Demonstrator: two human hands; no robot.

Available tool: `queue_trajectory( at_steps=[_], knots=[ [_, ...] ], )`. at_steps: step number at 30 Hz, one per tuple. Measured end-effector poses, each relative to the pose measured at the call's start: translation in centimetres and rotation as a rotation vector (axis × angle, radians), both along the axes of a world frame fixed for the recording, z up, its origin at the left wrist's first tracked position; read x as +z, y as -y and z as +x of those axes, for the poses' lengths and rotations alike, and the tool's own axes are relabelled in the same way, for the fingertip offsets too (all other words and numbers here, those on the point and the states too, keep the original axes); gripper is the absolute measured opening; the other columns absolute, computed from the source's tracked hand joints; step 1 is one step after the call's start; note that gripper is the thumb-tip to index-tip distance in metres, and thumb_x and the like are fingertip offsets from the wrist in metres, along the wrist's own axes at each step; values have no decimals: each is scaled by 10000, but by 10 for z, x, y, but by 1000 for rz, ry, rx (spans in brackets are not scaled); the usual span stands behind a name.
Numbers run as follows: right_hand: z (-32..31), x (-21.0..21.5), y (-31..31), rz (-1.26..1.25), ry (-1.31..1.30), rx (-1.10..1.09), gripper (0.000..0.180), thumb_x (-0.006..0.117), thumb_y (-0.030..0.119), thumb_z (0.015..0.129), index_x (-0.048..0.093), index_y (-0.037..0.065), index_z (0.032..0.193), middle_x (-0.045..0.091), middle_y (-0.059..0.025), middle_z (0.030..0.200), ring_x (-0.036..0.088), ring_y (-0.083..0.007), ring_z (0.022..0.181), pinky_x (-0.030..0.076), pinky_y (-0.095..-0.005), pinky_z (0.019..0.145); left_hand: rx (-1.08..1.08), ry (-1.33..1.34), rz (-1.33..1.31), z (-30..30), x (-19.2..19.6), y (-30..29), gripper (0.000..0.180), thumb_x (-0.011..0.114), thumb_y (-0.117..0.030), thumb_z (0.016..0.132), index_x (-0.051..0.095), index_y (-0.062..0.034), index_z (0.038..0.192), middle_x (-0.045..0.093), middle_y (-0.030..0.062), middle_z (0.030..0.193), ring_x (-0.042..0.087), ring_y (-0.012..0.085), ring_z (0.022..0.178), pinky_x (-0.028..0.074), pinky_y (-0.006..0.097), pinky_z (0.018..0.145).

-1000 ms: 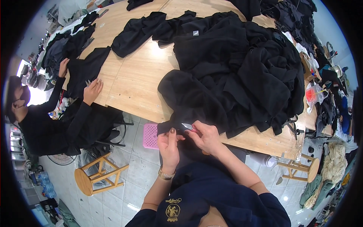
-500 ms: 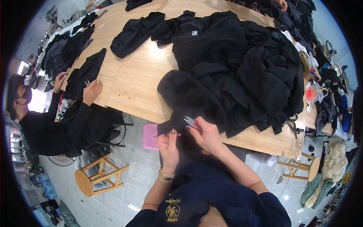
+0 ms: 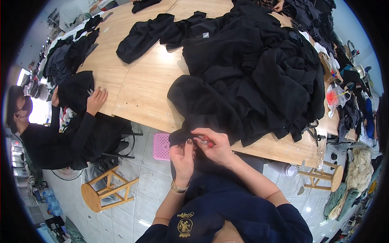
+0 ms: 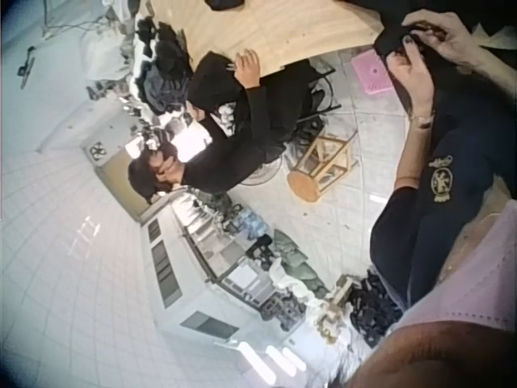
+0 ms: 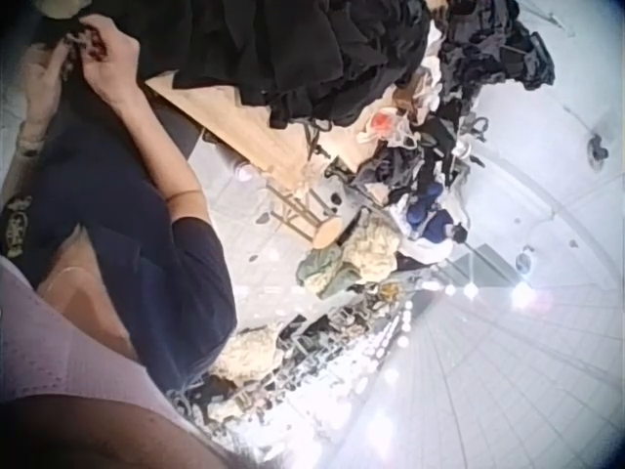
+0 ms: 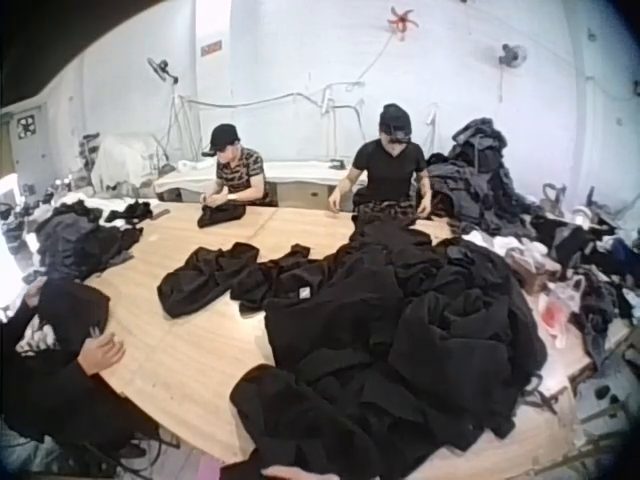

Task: Trim loose threads from black garments using thread nippers at a textile work table.

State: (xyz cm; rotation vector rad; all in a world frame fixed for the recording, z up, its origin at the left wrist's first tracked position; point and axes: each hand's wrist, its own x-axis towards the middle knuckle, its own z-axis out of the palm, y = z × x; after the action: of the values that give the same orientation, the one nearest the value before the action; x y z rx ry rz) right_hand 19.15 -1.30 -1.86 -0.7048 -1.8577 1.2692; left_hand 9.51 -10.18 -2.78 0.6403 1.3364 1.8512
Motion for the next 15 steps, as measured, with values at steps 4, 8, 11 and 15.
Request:
queue_trajectory(
  at_steps=[4, 8, 11, 15],
  knots=[
    [0, -6, -1, -116, -84, 76, 164, 622, -25, 827, 611, 16, 986, 614, -48, 748, 569, -80, 648, 454, -211, 598, 43, -32, -25, 2, 5, -5, 79, 562, -94, 925, 566, -19, 952, 582, 30, 757, 464, 39, 537, 344, 169, 450],
    [4, -13, -4, -405, -105, 45, 94, 554, -26, 888, 587, 7, 970, 565, 17, 782, 521, -39, 725, 418, -176, 644, 72, 50, -32, 2, 3, -5, 91, 570, -87, 921, 550, -18, 978, 583, 43, 774, 486, 55, 551, 382, 183, 466],
    [7, -17, -4, -420, -120, -5, 55, 530, -1, 911, 561, 3, 956, 551, 29, 811, 478, -24, 732, 385, -166, 649, 116, 44, -20, 0, -1, -5, 98, 569, -82, 922, 537, -23, 993, 579, 45, 797, 493, 66, 562, 406, 196, 483],
    [3, -17, -2, -306, -165, -49, 132, 590, -8, 862, 592, -6, 994, 603, -8, 770, 516, -27, 671, 415, -183, 596, 114, -133, -44, -1, 0, -5, 101, 572, -50, 913, 531, -10, 996, 588, 46, 813, 507, 59, 587, 415, 192, 519]
  ],
)
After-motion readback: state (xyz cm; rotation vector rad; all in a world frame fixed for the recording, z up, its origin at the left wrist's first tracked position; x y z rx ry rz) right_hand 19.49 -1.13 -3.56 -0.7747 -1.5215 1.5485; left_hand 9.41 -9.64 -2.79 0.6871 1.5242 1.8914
